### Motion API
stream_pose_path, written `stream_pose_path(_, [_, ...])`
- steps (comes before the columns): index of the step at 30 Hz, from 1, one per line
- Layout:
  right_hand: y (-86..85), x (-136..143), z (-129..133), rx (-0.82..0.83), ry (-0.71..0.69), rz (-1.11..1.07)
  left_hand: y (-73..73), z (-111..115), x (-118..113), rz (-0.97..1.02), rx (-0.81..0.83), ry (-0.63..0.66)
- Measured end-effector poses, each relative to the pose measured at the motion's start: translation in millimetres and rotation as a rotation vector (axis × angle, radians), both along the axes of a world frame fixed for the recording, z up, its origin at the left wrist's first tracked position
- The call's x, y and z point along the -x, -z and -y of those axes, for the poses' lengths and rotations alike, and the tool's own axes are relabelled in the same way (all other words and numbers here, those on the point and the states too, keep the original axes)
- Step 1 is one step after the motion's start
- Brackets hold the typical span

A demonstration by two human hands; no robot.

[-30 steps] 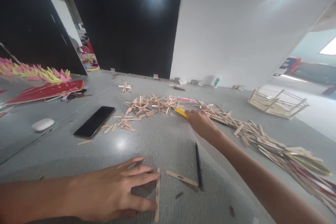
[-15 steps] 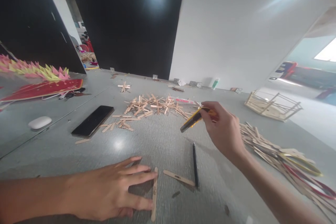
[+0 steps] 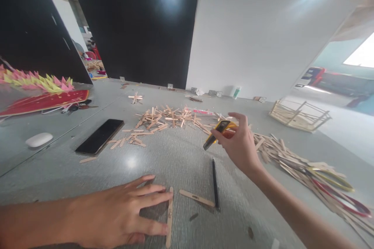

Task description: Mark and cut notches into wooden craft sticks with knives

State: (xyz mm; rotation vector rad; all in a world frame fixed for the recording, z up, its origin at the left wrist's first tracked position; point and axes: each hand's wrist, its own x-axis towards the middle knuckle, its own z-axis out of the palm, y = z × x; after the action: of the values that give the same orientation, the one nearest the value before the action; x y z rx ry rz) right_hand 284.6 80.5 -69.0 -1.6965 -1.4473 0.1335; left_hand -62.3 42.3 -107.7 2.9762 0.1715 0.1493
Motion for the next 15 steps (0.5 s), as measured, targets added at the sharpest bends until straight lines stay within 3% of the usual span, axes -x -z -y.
stream_pose_path(10, [26.2,-12,-15,0.251,-0.183,-0.14,-0.9,-1,0,-0.004,0.027,0.014])
stream_pose_path(15, [23.3,-10,-10,0.265,-0.196,-0.088,-2.0,-1,1,0.023,0.028,0.014])
